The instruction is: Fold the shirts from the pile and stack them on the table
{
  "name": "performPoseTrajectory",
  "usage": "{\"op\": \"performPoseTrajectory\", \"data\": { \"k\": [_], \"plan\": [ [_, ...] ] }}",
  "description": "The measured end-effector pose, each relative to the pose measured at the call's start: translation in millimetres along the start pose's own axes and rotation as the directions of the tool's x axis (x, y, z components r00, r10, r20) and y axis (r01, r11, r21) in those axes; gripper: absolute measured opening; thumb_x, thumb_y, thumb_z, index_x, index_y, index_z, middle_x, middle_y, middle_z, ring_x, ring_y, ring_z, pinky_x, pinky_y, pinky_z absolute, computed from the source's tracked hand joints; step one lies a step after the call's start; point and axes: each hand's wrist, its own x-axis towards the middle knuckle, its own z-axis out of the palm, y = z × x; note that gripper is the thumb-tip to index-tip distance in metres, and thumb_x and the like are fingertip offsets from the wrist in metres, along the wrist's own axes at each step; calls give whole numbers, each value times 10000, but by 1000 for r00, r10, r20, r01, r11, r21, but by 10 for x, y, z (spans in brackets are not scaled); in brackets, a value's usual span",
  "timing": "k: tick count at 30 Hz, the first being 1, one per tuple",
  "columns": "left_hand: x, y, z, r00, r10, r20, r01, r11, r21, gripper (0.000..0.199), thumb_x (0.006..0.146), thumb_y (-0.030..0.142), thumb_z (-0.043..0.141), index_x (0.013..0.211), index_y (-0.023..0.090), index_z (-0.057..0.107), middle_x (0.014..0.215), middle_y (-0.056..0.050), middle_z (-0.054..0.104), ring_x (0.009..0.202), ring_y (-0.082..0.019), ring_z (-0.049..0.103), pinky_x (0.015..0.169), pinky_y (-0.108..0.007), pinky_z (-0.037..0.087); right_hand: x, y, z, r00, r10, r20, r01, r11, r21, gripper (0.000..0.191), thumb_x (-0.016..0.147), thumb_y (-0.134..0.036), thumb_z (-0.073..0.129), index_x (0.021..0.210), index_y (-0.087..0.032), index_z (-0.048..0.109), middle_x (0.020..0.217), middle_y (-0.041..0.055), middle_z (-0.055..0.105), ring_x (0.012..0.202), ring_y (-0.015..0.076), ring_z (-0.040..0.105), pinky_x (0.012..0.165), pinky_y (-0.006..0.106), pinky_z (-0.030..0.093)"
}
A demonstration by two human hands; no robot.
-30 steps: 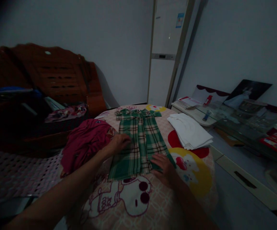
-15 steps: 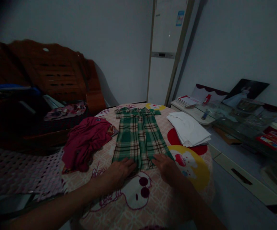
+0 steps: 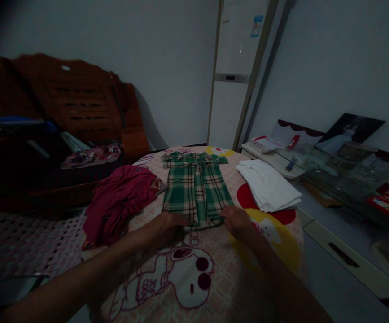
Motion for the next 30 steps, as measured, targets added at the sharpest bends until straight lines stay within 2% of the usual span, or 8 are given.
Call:
{"op": "performPoseTrajectory", "data": {
  "k": [3, 5, 7, 9, 12, 16, 21, 30],
  "plan": [
    [329, -306, -467, 1000, 21, 6, -21, 1000, 2, 518, 710, -48, 416, 1054, 199, 716, 1016, -17, 731, 967, -154, 655, 871, -224, 463, 593, 109, -170, 985, 100, 142, -98, 995, -19, 294, 778, -73, 512, 930, -191, 735, 934, 72, 730, 896, 208, 657, 824, 305, 493],
    [583, -518, -799, 999, -30, 14, 28, 995, 92, 489, 706, -32, 438, 1036, 185, 727, 992, -16, 739, 994, -173, 653, 901, -240, 464, 1041, 193, -252, 978, 164, 131, -155, 985, -74, 303, 790, -67, 509, 964, -168, 737, 976, 94, 731, 938, 222, 650, 865, 313, 476],
    [802, -700, -1047, 983, -164, -82, 178, 959, 219, 487, 723, -15, 462, 1096, 173, 712, 1073, -40, 726, 1056, -201, 639, 944, -272, 458, 1420, 270, -299, 984, 176, 24, -173, 979, -105, 359, 811, -45, 489, 1080, -132, 709, 1098, 128, 708, 1038, 237, 621, 939, 337, 447],
    [930, -830, -1144, 921, -277, -273, 357, 881, 311, 496, 784, 29, 473, 1229, 163, 646, 1197, -85, 679, 1132, -234, 608, 991, -329, 444, 1644, 323, -298, 985, 169, -33, -171, 980, -104, 411, 842, -57, 482, 1217, -110, 642, 1219, 148, 658, 1131, 242, 576, 999, 357, 413],
    [898, -908, -992, 867, -274, -416, 424, 845, 327, 459, 844, 106, 500, 1288, 168, 594, 1271, -112, 631, 1189, -242, 577, 1018, -349, 433, 1626, 347, -179, 985, 163, -53, -167, 981, -97, 398, 850, -73, 491, 1220, -106, 635, 1212, 156, 652, 1119, 243, 575, 1002, 360, 408],
    [584, -838, -516, 959, -200, -202, 252, 926, 281, 331, 838, 204, 569, 1155, 187, 664, 1129, -90, 685, 1052, -237, 637, 932, -328, 480, 1190, 354, 123, 993, 85, 78, -79, 994, -77, 351, 821, -66, 498, 1107, -143, 686, 1069, 122, 694, 1038, 231, 596, 952, 342, 438],
    [347, -689, -102, 969, -210, -132, 239, 932, 274, 289, 844, 212, 557, 1120, 186, 637, 1074, -97, 681, 975, -212, 651, 845, -286, 495, 843, 375, 372, 993, -11, 115, 19, 998, -68, 452, 794, -15, 464, 1193, -129, 645, 1227, 121, 648, 1149, 224, 552, 1026, 341, 397],
    [487, -664, -156, 946, -288, -146, 320, 896, 309, 323, 880, 154, 449, 1092, 161, 693, 999, -117, 716, 894, -234, 671, 775, -298, 502, 956, 218, 246, 980, 175, 93, -170, 983, -65, 330, 834, -90, 471, 1054, -164, 706, 1053, 120, 695, 1014, 223, 603, 884, 298, 438]
  ]
}}
